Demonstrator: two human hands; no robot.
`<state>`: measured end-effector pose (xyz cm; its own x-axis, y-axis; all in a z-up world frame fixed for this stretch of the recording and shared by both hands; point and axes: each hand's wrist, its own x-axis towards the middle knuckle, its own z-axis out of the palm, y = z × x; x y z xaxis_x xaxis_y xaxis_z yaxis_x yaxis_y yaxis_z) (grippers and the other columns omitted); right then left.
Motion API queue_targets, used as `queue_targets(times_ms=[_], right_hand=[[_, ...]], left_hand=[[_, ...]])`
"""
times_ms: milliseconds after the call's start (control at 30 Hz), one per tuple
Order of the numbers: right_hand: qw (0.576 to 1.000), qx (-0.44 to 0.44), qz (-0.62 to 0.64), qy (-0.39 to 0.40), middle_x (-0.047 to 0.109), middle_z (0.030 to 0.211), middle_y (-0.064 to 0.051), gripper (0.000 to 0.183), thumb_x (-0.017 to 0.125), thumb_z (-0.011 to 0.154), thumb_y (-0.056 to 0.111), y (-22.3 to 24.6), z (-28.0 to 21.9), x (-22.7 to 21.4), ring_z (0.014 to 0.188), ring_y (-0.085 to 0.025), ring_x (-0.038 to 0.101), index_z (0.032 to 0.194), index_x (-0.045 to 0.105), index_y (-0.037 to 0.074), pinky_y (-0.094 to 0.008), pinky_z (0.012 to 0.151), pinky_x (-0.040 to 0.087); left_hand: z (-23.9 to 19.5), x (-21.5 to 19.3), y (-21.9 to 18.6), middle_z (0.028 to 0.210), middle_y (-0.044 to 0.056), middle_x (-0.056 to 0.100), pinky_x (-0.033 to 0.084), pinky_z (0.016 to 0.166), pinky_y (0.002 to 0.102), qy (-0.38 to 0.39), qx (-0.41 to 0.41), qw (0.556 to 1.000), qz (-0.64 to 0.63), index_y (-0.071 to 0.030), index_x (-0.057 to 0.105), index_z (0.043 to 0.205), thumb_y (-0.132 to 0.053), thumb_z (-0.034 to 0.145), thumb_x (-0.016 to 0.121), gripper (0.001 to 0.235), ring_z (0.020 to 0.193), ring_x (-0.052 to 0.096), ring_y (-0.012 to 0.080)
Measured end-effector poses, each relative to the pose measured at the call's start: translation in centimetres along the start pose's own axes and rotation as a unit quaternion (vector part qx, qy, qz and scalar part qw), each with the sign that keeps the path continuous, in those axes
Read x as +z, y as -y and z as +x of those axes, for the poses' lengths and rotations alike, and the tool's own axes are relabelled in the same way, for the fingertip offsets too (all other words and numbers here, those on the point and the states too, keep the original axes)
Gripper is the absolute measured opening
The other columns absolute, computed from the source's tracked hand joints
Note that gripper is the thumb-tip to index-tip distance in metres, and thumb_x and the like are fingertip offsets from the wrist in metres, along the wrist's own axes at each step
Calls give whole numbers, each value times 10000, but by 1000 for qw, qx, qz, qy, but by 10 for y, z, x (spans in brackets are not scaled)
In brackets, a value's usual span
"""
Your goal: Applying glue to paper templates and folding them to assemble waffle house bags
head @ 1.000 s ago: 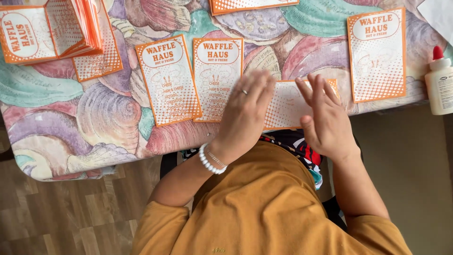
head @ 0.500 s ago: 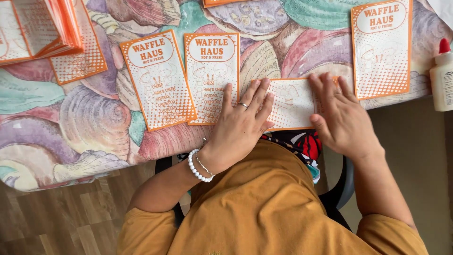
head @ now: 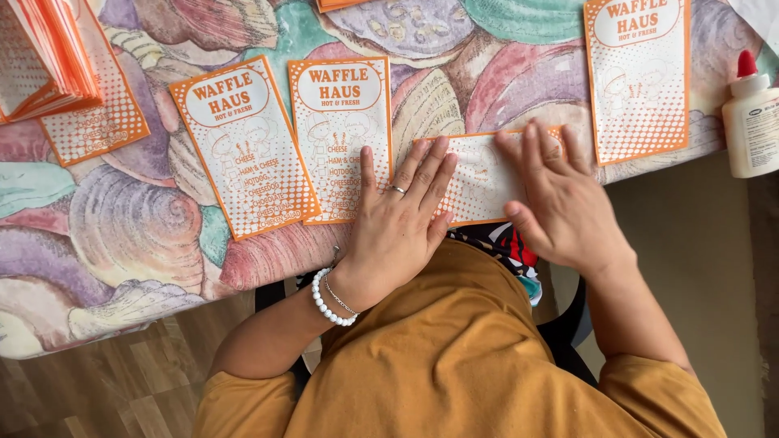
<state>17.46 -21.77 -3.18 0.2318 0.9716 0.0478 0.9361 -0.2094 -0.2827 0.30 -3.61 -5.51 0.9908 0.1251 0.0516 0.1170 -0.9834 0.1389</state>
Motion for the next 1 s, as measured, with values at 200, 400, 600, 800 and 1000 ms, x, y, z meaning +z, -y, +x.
queue_targets(times_ms=[200,400,600,800,1000], right_hand=[[998,52,-25,-20,424,1647,-284,702,196,1116,398,-27,-22,-13,1535,-443,394,1644,174,-64,-526,1321,107],[970,143,76,-179,547,1567,-290,648,226,1170,383,-11,-61,-11,1101,-311,360,1693,64,37,-423,999,263],[892,246,224,-307,705,913,-225,540,423,1184,127,2,-66,17,785,-240,646,1670,245,-28,-339,754,489],[823,239,383,-345,635,1032,-197,649,647,1089,20,1,-67,43,987,-234,635,1642,308,41,-329,937,544],[770,278,468,-332,642,1033,-173,701,722,986,-44,-4,-58,45,957,-171,626,1593,390,69,-275,907,551]], left_hand=[[1,-4,1,1720,98,182,125,1200,749,10,4,1000,-12,-169,298,1647,-501,1040,467,713,1590,181,241],[5,-7,-11,1691,139,240,187,1186,747,-2,-6,1000,-25,-146,396,1593,-426,968,527,698,1553,274,324],[25,1,-23,1661,170,301,245,1294,555,-78,60,993,-69,-20,500,1467,-220,1053,554,463,1558,292,340],[34,14,-31,1716,113,190,133,1287,574,5,79,997,0,-102,278,1650,-410,1092,482,670,1589,169,324],[35,10,-31,1717,113,146,133,1262,662,11,68,998,-10,-156,285,1658,-431,1085,490,668,1589,130,340]])
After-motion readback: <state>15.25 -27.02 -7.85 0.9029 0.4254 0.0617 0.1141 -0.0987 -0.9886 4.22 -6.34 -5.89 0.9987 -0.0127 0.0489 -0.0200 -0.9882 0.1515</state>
